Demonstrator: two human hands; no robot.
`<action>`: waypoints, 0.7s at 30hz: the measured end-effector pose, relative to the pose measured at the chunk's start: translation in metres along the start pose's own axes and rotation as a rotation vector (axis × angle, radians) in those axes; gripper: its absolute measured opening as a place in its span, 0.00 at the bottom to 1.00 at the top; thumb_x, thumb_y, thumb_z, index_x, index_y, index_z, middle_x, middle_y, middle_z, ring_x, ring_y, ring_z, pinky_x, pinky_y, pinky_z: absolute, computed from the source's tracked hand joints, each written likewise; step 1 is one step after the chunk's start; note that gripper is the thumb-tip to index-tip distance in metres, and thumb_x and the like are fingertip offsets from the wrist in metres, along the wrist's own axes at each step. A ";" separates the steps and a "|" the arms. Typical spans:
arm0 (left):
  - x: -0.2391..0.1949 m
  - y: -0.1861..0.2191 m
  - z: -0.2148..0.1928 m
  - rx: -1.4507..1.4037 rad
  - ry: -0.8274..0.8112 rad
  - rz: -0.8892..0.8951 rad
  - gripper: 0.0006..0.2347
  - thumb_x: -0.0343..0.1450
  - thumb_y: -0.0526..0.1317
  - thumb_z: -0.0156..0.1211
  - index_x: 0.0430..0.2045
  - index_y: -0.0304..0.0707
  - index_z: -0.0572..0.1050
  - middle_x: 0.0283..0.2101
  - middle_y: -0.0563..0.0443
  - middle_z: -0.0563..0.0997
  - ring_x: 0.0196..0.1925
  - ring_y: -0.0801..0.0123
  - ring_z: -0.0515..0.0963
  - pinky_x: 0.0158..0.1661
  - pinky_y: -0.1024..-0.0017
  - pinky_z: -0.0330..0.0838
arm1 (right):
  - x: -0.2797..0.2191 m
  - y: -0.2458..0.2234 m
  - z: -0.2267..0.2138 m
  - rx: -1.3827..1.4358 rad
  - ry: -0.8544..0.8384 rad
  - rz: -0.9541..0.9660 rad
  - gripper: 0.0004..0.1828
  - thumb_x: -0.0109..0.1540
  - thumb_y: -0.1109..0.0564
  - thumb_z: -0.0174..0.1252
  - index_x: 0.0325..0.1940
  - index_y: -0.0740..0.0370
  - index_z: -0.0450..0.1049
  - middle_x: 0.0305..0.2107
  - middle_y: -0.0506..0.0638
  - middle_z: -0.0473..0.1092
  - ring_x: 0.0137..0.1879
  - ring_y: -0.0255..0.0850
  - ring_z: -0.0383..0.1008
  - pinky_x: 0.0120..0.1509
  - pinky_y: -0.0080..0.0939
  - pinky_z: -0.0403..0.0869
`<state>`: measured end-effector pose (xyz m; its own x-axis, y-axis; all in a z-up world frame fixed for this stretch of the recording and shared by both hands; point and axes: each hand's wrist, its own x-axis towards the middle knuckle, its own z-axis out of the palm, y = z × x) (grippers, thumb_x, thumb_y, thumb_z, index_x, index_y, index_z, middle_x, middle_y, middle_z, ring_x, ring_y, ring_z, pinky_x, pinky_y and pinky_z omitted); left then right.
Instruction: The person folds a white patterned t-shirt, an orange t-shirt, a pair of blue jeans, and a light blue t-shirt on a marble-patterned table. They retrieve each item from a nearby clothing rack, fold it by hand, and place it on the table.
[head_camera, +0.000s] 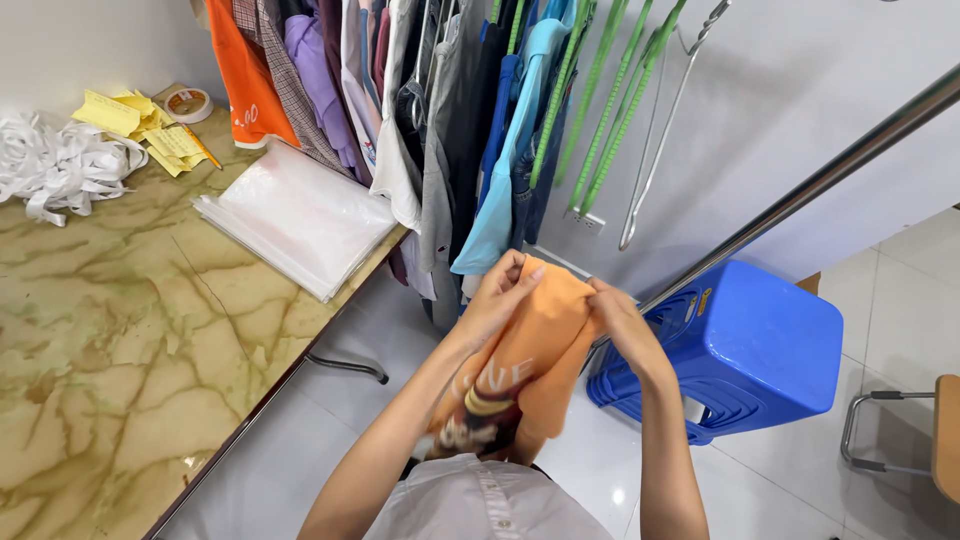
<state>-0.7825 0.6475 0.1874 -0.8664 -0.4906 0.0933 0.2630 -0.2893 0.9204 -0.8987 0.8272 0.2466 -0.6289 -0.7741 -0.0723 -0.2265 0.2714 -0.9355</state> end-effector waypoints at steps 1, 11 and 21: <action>-0.006 0.010 0.003 0.001 0.002 0.000 0.09 0.74 0.41 0.64 0.29 0.41 0.70 0.27 0.55 0.75 0.30 0.78 0.75 0.34 0.79 0.72 | -0.003 -0.008 -0.002 0.001 -0.002 0.000 0.11 0.62 0.55 0.46 0.30 0.60 0.70 0.24 0.51 0.60 0.35 0.45 0.64 0.45 0.44 0.68; -0.039 0.058 0.023 0.128 0.051 0.157 0.13 0.69 0.35 0.70 0.25 0.42 0.66 0.26 0.60 0.71 0.34 0.82 0.67 0.37 0.82 0.64 | -0.025 -0.068 0.029 0.128 0.009 -0.153 0.04 0.64 0.60 0.62 0.43 0.60 0.76 0.14 0.41 0.64 0.25 0.29 0.57 0.31 0.27 0.58; -0.042 0.049 0.018 -0.118 0.059 -0.201 0.16 0.72 0.42 0.67 0.48 0.34 0.73 0.34 0.50 0.82 0.32 0.78 0.82 0.32 0.82 0.78 | -0.032 -0.085 0.018 0.060 -0.076 -0.096 0.09 0.58 0.65 0.67 0.42 0.59 0.86 0.17 0.50 0.76 0.28 0.29 0.62 0.33 0.27 0.64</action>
<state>-0.7408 0.6685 0.2357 -0.8808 -0.4599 -0.1125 0.1387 -0.4780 0.8674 -0.8456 0.8189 0.3223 -0.5475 -0.8368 -0.0057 -0.2363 0.1612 -0.9582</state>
